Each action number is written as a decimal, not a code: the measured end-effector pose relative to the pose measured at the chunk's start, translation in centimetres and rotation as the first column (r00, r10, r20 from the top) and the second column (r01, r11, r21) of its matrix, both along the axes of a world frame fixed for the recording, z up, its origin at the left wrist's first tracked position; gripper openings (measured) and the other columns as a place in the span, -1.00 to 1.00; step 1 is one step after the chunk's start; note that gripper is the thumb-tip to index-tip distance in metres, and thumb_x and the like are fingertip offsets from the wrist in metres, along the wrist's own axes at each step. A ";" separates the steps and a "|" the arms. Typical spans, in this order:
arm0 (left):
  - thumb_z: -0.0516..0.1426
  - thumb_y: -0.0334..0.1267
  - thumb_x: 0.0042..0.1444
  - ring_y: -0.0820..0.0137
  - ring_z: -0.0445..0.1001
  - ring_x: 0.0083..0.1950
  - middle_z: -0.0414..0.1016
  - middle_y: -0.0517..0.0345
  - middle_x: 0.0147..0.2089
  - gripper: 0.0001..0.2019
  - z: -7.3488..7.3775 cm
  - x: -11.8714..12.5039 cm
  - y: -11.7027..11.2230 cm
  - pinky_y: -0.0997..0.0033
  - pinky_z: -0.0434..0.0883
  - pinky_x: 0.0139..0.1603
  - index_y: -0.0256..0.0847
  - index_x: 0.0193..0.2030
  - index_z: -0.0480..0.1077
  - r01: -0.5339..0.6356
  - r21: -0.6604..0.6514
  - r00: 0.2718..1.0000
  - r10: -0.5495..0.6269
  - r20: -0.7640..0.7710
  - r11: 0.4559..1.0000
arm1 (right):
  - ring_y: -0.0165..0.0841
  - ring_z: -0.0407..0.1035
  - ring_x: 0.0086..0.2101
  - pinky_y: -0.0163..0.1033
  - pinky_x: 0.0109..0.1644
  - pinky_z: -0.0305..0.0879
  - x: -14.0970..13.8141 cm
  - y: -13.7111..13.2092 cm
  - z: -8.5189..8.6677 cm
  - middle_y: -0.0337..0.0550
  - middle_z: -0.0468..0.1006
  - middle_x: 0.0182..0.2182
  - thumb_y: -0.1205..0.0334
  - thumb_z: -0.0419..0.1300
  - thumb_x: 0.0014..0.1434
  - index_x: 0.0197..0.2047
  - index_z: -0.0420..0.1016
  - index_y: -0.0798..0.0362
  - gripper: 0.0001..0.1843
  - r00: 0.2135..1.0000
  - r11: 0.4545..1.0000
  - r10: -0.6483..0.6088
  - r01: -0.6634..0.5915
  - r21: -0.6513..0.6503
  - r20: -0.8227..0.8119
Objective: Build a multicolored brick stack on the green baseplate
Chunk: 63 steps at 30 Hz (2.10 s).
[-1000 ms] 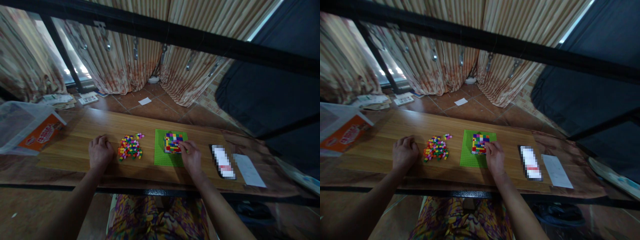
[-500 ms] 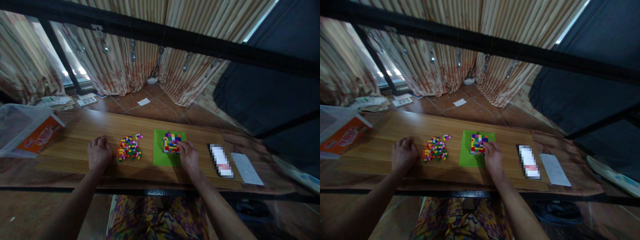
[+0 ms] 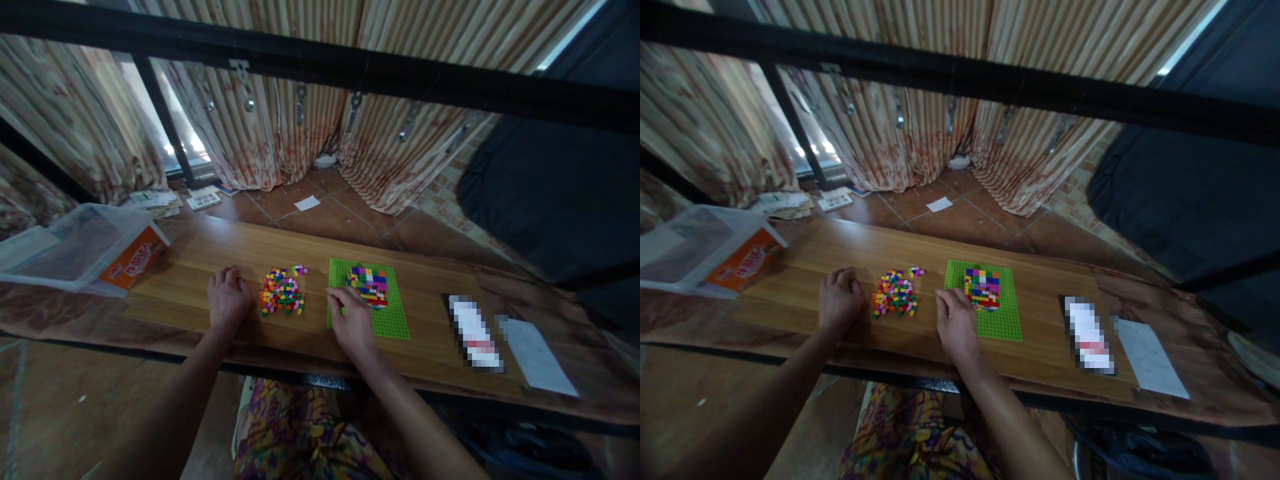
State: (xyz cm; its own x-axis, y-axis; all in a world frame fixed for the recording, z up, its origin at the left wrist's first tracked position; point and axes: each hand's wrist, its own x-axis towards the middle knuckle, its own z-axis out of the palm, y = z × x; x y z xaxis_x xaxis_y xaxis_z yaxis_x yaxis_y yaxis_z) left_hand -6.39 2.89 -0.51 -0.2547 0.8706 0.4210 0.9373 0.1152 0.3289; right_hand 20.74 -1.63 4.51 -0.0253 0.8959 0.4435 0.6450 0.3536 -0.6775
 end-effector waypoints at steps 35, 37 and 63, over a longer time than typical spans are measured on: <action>-0.06 -0.31 0.18 0.05 0.38 0.10 0.46 -0.21 0.06 -0.66 0.4 0.1 -0.1 0.04 0.28 0.17 -0.33 -0.02 0.44 0.004 -0.018 0.999 -0.003 0.046 1.000 | -0.32 0.49 -0.28 -0.24 -0.12 0.37 -1.8 2.7 -2.8 -0.14 0.61 -0.31 0.31 0.10 0.22 -0.24 0.58 0.01 -0.80 0.999 0.982 0.028 -0.035 -0.186 -0.040; -0.06 -0.31 0.19 0.05 0.38 0.09 0.46 -0.21 0.06 -0.65 0.4 0.1 -0.1 0.05 0.29 0.17 -0.34 -0.01 0.44 0.002 -0.017 0.999 -0.001 0.036 1.000 | -0.32 0.49 -0.25 -0.24 -0.10 0.36 -1.9 2.9 -2.7 -0.13 0.61 -0.29 0.34 0.09 0.23 -0.23 0.59 0.01 -0.78 0.998 0.981 0.053 -0.046 -0.189 0.029; -0.04 -0.31 0.19 0.03 0.38 0.08 0.47 -0.22 0.05 -0.67 0.4 0.2 -0.1 0.03 0.29 0.15 -0.33 -0.03 0.44 0.000 -0.023 0.999 0.001 0.036 1.000 | -0.35 0.50 -0.27 -0.25 -0.10 0.37 -4.6 6.3 -2.9 -0.19 0.62 -0.30 0.26 0.16 0.21 -0.25 0.52 -0.01 -0.90 0.998 0.967 0.060 -0.066 -0.244 -0.031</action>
State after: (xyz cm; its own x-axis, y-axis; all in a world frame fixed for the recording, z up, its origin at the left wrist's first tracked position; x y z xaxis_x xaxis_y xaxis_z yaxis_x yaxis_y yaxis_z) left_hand -6.21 2.75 -0.09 -0.2697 0.8798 0.3915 0.9248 0.1233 0.3600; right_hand 16.17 4.68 1.64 -0.0772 0.9743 0.2116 0.6098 0.2141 -0.7631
